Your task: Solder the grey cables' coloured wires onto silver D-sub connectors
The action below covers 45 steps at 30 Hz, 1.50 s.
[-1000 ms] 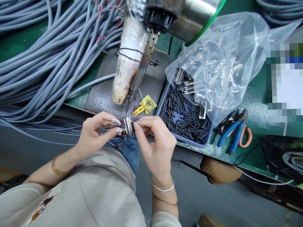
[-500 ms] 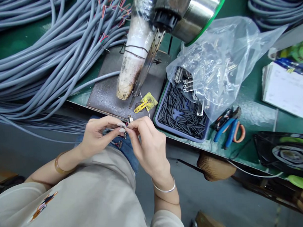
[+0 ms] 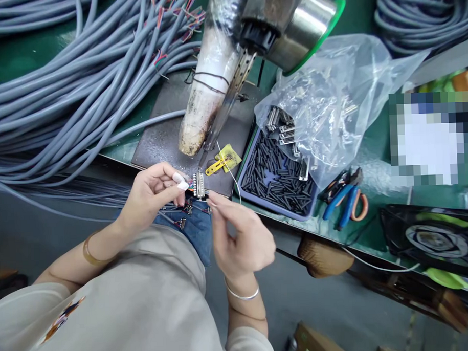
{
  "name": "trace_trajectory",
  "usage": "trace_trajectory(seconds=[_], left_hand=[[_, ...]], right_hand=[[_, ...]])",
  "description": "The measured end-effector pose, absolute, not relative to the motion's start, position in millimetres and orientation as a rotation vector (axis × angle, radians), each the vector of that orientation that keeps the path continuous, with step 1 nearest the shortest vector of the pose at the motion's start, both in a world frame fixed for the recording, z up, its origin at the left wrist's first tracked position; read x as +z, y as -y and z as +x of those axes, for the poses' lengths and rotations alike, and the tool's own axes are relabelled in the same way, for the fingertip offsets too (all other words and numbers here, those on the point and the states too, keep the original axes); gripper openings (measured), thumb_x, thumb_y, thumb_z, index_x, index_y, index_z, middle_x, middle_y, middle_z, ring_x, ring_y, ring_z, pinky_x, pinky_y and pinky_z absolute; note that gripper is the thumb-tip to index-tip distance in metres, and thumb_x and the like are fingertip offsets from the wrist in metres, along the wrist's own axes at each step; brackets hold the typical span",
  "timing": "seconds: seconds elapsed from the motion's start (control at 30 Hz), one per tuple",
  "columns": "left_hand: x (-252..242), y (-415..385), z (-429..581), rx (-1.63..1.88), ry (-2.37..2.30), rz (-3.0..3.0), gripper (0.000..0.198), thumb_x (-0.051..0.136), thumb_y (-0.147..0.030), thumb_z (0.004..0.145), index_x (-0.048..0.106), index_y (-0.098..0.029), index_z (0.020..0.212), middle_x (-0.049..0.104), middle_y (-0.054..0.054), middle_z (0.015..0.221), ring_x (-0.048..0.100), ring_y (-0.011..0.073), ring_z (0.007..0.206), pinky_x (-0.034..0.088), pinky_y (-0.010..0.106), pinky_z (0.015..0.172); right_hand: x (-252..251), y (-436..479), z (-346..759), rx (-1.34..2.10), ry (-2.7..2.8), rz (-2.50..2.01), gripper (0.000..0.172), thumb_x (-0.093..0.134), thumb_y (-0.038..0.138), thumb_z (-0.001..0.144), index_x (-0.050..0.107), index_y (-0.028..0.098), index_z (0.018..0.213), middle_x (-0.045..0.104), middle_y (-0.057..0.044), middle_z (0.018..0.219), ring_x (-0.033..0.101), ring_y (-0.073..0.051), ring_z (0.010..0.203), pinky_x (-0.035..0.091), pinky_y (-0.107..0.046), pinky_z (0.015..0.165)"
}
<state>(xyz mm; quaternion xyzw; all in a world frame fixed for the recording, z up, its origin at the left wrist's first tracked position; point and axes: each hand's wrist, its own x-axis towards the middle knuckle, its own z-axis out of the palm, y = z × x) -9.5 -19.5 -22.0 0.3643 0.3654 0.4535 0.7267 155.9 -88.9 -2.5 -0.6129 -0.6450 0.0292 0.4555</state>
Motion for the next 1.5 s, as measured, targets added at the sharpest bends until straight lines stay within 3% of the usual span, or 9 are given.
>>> trace_trajectory(seconds=[0.17, 0.43, 0.63, 1.1, 1.5], left_hand=[[-19.8, 17.7, -3.3, 1.029, -0.789, 0.825, 0.032, 0.092, -0.025, 0.069, 0.061, -0.014, 0.072, 0.071, 0.001, 0.079, 0.059, 0.0037, 0.054, 0.053, 0.014, 0.051], [-21.6, 13.5, -0.4, 1.050, -0.732, 0.932, 0.033, 0.090, -0.031, 0.073, 0.062, -0.014, 0.069, 0.068, 0.001, 0.078, 0.063, 0.0057, 0.055, 0.055, 0.016, 0.052], [-21.0, 10.5, 2.9, 1.092, -0.732, 0.923, 0.031, 0.089, -0.027, 0.074, 0.061, -0.014, 0.070, 0.068, 0.000, 0.080, 0.064, 0.0044, 0.055, 0.054, 0.014, 0.053], [-24.8, 2.4, 2.0, 1.092, -0.739, 0.924, 0.033, 0.087, -0.035, 0.078, 0.061, -0.016, 0.076, 0.069, 0.001, 0.082, 0.062, 0.0046, 0.053, 0.051, 0.016, 0.049], [-21.5, 0.3, 5.1, 1.096, -0.793, 0.913, 0.035, 0.089, -0.034, 0.076, 0.058, -0.016, 0.073, 0.063, -0.003, 0.070, 0.057, 0.0045, 0.051, 0.049, 0.015, 0.048]], right_hand=[[-15.7, 81.8, 142.5, -0.193, 1.732, -1.447, 0.020, 0.075, 0.011, 0.086, 0.063, 0.025, 0.095, 0.083, 0.000, 0.099, 0.079, -0.016, 0.073, 0.062, -0.023, 0.062], [-19.6, 79.7, 140.1, 0.171, 1.565, -1.573, 0.011, 0.066, 0.017, 0.094, 0.058, 0.024, 0.091, 0.081, -0.004, 0.111, 0.080, -0.018, 0.085, 0.063, -0.026, 0.064], [-21.0, 74.2, 138.0, 0.069, 1.554, -1.582, 0.013, 0.066, 0.015, 0.093, 0.058, 0.025, 0.089, 0.082, -0.001, 0.107, 0.077, -0.013, 0.070, 0.057, -0.023, 0.056], [-19.9, 58.0, 139.2, 0.100, 1.521, -1.528, 0.015, 0.067, 0.017, 0.094, 0.056, 0.025, 0.087, 0.082, 0.001, 0.099, 0.077, -0.013, 0.070, 0.059, -0.021, 0.057], [-18.4, 53.6, 139.9, 0.086, 1.538, -1.507, 0.016, 0.067, 0.015, 0.094, 0.056, 0.026, 0.090, 0.082, 0.002, 0.102, 0.078, -0.012, 0.073, 0.059, -0.021, 0.061]])
